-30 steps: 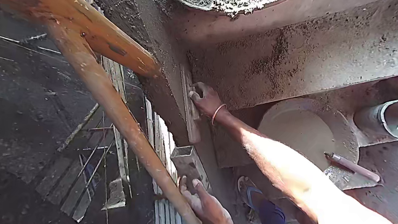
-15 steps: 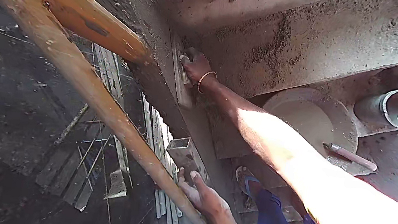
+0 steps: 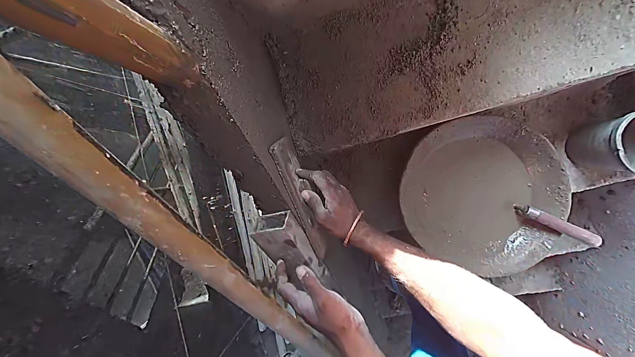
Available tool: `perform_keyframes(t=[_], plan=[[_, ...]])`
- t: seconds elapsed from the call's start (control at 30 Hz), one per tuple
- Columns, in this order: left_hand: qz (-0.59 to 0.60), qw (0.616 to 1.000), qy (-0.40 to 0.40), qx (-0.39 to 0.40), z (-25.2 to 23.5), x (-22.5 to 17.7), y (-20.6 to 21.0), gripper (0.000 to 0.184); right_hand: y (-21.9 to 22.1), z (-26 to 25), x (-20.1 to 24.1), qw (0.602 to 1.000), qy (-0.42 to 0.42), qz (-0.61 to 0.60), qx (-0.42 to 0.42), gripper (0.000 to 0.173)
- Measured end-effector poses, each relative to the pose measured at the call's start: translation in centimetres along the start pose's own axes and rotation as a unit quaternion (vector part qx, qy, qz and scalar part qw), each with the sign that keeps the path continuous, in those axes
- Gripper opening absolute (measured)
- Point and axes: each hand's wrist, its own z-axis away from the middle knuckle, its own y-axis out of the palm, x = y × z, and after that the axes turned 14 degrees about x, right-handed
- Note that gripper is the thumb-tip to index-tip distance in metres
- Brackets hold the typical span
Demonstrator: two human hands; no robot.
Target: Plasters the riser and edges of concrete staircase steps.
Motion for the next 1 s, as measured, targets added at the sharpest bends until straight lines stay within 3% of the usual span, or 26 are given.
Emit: perform_keyframes(t=[0.2,0.27,0.43,0.63,0.77,0.83,1.0], plan=[[0.006,1.000,0.019,0.000,0.1,0.2,0.3,0.049,3.8,1.9,-6.4,0.998,-0.023,0.035,-0.047,0.041],[0.004,1.000,0.016,0.002,0.2,0.3,0.1,0.049,5.0,2.3,-7.9,0.998,0.023,0.045,-0.044,0.045],[-0.003,1.000,0.015,0.024,0.4,0.5,-0.4,0.052,4.9,1.9,-9.2,0.970,0.230,0.046,0.065,0.051],[-0.018,0.999,0.028,0.040,0.7,0.7,-0.5,0.054,5.7,8.6,-9.3,0.956,0.254,0.001,0.144,0.053],[-0.031,0.997,-0.063,0.032,2.1,-3.4,1.2,0.052,3.3,11.0,-8.4,0.957,0.271,0.018,0.098,0.053],[-0.034,0.999,0.005,0.028,1.9,-0.2,0.3,0.054,1.0,9.0,-7.6,0.949,0.305,0.061,0.048,0.054],[-0.032,0.999,0.012,0.035,2.5,0.3,0.5,0.052,-2.3,4.2,-6.3,0.892,0.412,0.176,0.059,0.056]])
